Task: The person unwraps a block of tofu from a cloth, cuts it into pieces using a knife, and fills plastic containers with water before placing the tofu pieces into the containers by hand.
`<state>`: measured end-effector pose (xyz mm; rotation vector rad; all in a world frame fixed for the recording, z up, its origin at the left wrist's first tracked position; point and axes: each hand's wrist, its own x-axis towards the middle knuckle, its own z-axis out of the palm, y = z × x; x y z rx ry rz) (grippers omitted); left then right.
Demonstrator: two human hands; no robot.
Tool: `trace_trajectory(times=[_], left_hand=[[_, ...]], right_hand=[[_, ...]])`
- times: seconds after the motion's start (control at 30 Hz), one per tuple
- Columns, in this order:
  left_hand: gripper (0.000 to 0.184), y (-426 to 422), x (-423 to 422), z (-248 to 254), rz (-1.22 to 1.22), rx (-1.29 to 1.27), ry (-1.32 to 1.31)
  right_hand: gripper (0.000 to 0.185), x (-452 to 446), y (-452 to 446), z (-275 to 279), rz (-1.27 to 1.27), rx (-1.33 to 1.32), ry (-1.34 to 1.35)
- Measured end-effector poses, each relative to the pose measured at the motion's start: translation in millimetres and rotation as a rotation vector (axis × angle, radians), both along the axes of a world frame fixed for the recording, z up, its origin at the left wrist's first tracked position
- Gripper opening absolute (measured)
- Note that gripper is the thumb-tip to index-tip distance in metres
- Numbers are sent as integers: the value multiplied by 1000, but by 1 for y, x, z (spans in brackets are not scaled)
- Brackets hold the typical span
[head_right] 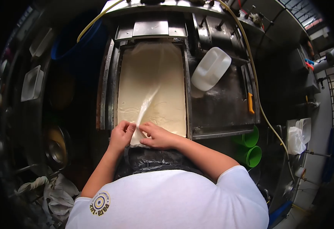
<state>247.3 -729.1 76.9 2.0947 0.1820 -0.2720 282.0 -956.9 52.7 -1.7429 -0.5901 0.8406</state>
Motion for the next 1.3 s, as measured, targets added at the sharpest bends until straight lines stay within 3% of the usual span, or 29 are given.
trace_trajectory(times=[0.07, 0.1, 0.17, 0.2, 0.27, 0.3, 0.33, 0.4, 0.53, 0.67, 0.77, 0.83, 0.87, 0.93, 1.07, 1.13, 1.3], left_hand=[[30, -7, -1, -3, 11, -419, 367], [30, -7, -2, -4, 10, -410, 371], [22, -2, -3, -6, 175, -625, 372], [22, 1, -4, -1, 177, -621, 372], [17, 10, -3, 8, 543, -902, 331], [16, 15, -1, 8, 585, -917, 242], [16, 25, 0, 5, 561, -912, 164], [17, 36, -3, 11, 536, -852, 151], [17, 40, -1, 35, 509, -733, 86], [21, 81, 6, 55, 522, -600, -56], [23, 142, 4, 29, 585, -505, -99], [25, 178, -5, -18, 690, -359, -19], [26, 197, -12, -46, 630, -21, 57], [28, 178, -20, -61, 613, 250, 133], [29, 119, -16, -50, 399, 331, -173], [30, 85, -8, -33, 243, 624, -467], [40, 28, 9, 0, -20, 651, -551]], right_hand=[[48, -6, 3, 0, 136, 108, -552], [48, -7, 1, 6, 129, 116, -549], [37, -7, -4, 18, 197, 208, 27], [37, -8, -5, 18, 198, 213, 29], [31, -7, -5, 11, -48, -101, -154], [37, -5, -5, -5, 5, -132, -355], [37, -6, -1, -11, 10, -126, -355], [40, -6, 14, -17, 57, -1, -535], [50, 3, 43, -2, 399, -87, -532], [50, 6, 51, -1, 457, -158, -522], [43, 8, 43, 3, 464, -202, -515], [39, 5, 32, 9, 429, -211, -517], [35, 3, 25, 13, 391, -218, -516], [33, 1, 9, 18, 328, -229, -473], [31, -1, -9, 19, 232, -255, -408], [30, 1, -10, 21, 267, -289, -405], [26, -1, -41, 76, 351, -501, -470]])
